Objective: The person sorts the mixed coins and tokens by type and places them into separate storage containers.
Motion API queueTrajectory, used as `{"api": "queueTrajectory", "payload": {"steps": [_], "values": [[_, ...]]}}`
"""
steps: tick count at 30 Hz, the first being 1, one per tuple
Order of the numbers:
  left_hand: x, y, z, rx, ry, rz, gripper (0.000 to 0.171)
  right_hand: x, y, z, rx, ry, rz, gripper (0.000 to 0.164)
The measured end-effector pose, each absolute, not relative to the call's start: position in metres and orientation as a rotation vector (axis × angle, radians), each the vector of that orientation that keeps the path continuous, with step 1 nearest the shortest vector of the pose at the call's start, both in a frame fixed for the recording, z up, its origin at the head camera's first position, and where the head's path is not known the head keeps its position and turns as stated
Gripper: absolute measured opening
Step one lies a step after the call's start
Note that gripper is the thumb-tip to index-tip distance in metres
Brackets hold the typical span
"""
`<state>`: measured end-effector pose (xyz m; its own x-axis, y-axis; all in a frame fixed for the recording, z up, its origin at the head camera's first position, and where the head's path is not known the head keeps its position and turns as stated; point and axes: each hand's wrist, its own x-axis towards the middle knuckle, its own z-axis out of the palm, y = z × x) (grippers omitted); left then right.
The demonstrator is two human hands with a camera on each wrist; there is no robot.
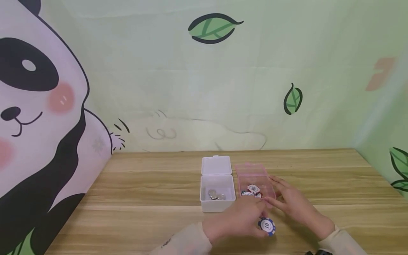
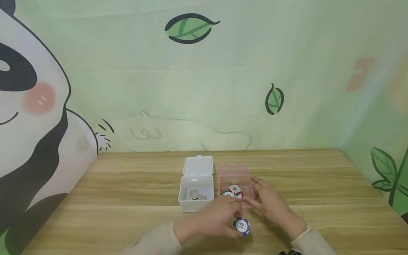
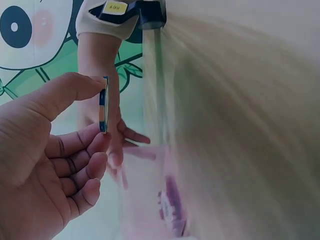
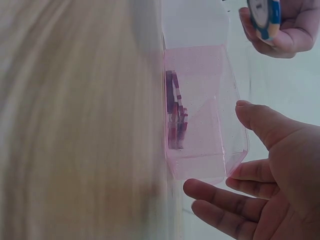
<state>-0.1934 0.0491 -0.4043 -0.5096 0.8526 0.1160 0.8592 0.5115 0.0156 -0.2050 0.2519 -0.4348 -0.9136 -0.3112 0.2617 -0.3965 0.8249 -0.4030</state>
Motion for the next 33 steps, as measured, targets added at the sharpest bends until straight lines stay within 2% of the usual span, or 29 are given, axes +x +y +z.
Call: {"api": "queueTrajectory", "payload": {"steps": [18,33], "values": [[-0.229,0.04,-0.378,-1.454,-2.704,-0.245,0.041,-0.206,0.252,-0.434,0.575,-2.789,0.638,0.063],[-0.266,0.041,-0.381,-1.258,-2.841,-0.133,0.036,-0.205,0.25,-0.426,0.549,-2.83,0.598,0.063]]}}
